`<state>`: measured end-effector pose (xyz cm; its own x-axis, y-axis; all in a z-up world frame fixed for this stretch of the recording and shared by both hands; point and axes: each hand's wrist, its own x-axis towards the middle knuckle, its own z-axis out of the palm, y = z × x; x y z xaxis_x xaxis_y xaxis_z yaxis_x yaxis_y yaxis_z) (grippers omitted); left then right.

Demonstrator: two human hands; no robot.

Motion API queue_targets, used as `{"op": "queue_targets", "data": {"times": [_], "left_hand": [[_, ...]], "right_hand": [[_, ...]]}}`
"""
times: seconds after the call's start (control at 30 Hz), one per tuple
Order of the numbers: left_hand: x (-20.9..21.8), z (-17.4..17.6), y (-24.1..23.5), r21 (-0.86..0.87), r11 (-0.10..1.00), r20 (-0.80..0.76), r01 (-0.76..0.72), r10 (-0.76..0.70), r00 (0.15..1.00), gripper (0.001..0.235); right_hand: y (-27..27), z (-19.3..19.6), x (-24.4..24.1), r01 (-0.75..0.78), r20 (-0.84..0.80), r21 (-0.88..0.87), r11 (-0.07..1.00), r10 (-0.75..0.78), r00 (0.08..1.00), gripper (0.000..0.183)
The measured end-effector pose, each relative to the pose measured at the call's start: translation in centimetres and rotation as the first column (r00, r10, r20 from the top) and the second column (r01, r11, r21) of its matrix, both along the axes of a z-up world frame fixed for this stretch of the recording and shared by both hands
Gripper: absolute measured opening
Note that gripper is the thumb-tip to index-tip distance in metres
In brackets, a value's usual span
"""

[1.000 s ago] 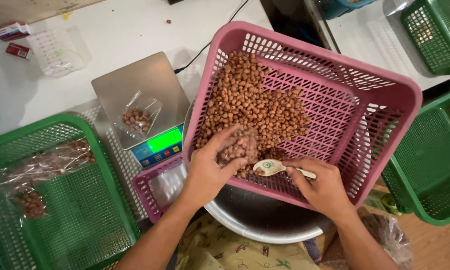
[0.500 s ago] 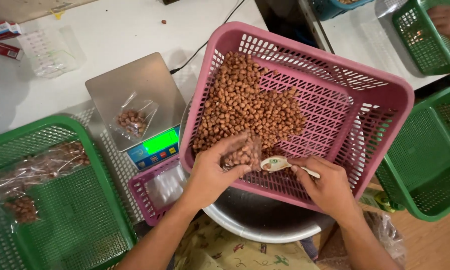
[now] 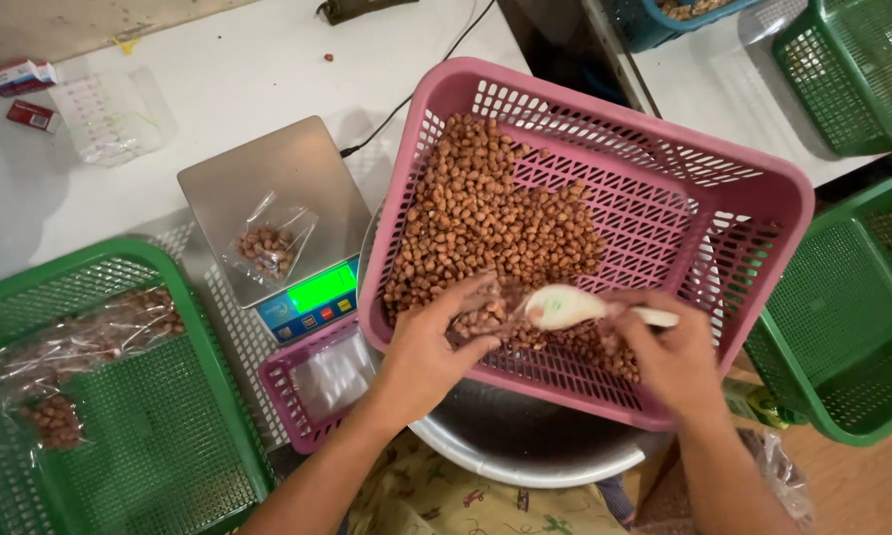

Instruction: Scooping peanuts into small plastic bags, weighing them on a digital scale, and organizing the finished bags into baskets.

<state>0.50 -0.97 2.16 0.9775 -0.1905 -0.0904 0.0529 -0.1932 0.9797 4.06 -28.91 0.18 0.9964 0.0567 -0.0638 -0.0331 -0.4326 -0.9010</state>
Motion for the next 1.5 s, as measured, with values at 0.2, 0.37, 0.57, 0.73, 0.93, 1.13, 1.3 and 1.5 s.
{"op": "queue_targets", "data": {"times": [0.2,0.37,0.57,0.73,0.93,1.13,1.3,1.5], "left_hand": [[0.3,-1.2,-1.6,-0.027,1.000,-0.027,0.015,-0.016,1.000,0.070],[0.5,-1.9,-1.8,-0.062,0.998,-0.055,-0.007,0.004,0.998,0.064],[-0.3,-2.4,0.4,-0.186,0.980,0.014,-0.077,0.081,0.997,0.037],[1.6,-5.7,10.4,0.166,0.959,0.429,-0.228,0.139,0.893,0.022],[8.2,-8.9,22.8,0.628,0.735,0.312,-0.255,0.063,0.948,0.041],[6.5,-8.0,23.1,0.300,0.884,0.325,-0.359,0.259,0.910,0.026],[3.7,-4.6,20.3,0.219,0.790,0.705,-0.572,0.277,0.653,0.041],[0.5,0.3,12.0,-0.170,0.830,0.273,-0.530,0.557,0.784,0.079]], "right_hand": [[-0.2,3.4,0.8,-0.207,0.575,-0.299,0.932,0.349,0.740,0.033],[1.1,4.1,-0.2,-0.221,0.625,-0.354,0.909,0.405,0.668,0.019],[-0.2,3.6,-2.1,0.049,0.548,-0.290,0.956,0.124,0.827,0.010],[-1.8,1.1,-3.4,0.152,0.396,-0.292,0.944,-0.025,0.918,0.013],[1.1,1.5,-4.8,0.128,0.269,-0.313,0.941,-0.042,0.962,0.014],[-1.2,-1.3,-3.8,0.135,0.148,-0.273,0.952,-0.097,0.984,0.013],[-1.0,-4.3,-2.0,0.013,0.224,-0.762,0.647,0.245,0.943,0.020],[3.6,-2.4,-1.3,-0.101,0.280,-0.565,0.819,0.305,0.910,0.012]]}}
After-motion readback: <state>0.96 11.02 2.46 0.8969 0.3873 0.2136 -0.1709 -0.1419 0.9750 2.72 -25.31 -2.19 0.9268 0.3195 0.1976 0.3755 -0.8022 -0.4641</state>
